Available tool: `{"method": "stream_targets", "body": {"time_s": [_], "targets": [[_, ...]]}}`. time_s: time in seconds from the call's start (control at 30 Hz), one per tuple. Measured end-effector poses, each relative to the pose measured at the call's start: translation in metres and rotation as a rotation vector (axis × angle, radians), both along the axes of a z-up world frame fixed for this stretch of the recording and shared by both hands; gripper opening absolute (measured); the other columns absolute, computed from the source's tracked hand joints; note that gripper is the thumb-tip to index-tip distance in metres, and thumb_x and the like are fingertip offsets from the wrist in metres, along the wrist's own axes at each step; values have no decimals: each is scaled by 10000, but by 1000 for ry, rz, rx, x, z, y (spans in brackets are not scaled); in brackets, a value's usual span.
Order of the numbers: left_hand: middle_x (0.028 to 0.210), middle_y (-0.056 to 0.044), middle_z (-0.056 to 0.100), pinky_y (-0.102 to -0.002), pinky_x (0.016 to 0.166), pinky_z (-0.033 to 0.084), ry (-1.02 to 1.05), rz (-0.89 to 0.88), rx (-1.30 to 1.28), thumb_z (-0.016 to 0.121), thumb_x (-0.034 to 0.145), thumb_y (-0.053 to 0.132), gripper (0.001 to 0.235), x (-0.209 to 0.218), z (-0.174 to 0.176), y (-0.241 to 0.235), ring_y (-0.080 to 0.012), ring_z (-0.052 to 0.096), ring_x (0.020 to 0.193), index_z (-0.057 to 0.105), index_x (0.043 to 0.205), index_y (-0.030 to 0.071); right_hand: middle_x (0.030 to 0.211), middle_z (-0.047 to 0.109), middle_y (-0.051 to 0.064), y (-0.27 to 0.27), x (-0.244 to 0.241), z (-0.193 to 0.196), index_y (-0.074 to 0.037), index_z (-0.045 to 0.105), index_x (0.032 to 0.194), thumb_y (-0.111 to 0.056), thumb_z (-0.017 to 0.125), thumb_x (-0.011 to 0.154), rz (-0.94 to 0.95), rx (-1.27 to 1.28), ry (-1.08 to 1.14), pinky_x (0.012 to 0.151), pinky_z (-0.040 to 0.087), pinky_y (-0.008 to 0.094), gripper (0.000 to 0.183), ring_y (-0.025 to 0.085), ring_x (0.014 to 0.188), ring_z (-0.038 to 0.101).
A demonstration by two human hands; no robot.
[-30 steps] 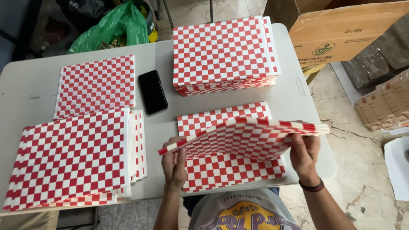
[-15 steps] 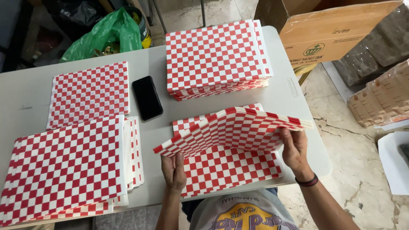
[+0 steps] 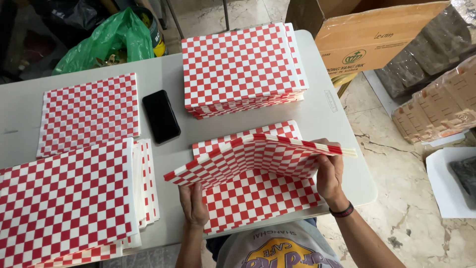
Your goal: Folding and stacking checkered paper sheets on a table
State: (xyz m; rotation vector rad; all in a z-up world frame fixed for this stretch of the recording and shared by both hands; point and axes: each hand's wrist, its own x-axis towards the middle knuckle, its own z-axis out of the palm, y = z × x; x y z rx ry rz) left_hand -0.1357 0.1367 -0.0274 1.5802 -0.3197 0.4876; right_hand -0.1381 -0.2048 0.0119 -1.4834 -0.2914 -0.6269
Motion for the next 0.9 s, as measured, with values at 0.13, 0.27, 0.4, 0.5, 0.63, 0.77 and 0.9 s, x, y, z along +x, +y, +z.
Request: {"method": "stream_targets", "body": {"time_s": [0.13,0.27,0.4,0.5,0.63,0.77,0.9], "targets": [[1209,-92,610,-333,927,570,68,14,-13,448,1051,203,380,-2,-6,4,-205,626,1088,461,1384,21,1086,596,133,1,-1,6,-30,493,1132,-184,373,1071,-23,-7,-7,915,477,378,204,251,994,585],[1316,-104,574,-370,1018,555,0,-62,-22,443,1068,188,430,-3,8,0,-223,602,1188,386,1469,45,1152,617,150,8,-7,21,-21,527,1184,-225,389,1098,-119,-153,25,953,486,384,260,264,1049,606],[1311,-149,585,-393,1044,564,-20,-69,-12,475,1060,180,443,-1,8,-3,-267,617,1206,363,1458,23,1355,547,109,6,-10,-6,-36,443,1419,-172,392,1130,-208,-127,58,1123,442,377,323,241,1266,540],[1268,-144,609,-387,1012,578,22,-76,-33,486,1051,202,408,-1,12,-3,-262,638,1171,397,1403,17,969,607,62,2,-9,-17,-64,436,1342,-224,378,1129,-229,-105,144,628,570,262,273,141,675,609],[1300,-144,595,-406,1035,576,-24,-71,9,484,1060,195,389,-2,11,-1,-258,625,1203,407,1405,32,1218,589,76,-1,-9,-12,-75,483,1298,-184,417,1113,-178,-86,75,1016,477,346,225,199,1111,579],[1277,-145,583,-396,1010,561,-15,-56,-2,481,1044,208,408,-5,6,-3,-263,616,1169,401,1398,21,1224,582,99,-2,-11,-6,-61,466,1348,-190,401,1118,-198,-171,106,919,530,346,272,214,1055,595],[1265,-145,594,-373,969,580,-2,-54,24,467,1054,229,410,-5,21,-7,-254,633,1142,389,1396,17,1182,603,90,3,-6,27,-50,549,1244,-192,458,1103,-146,-199,55,909,511,304,220,204,1063,604]]}}
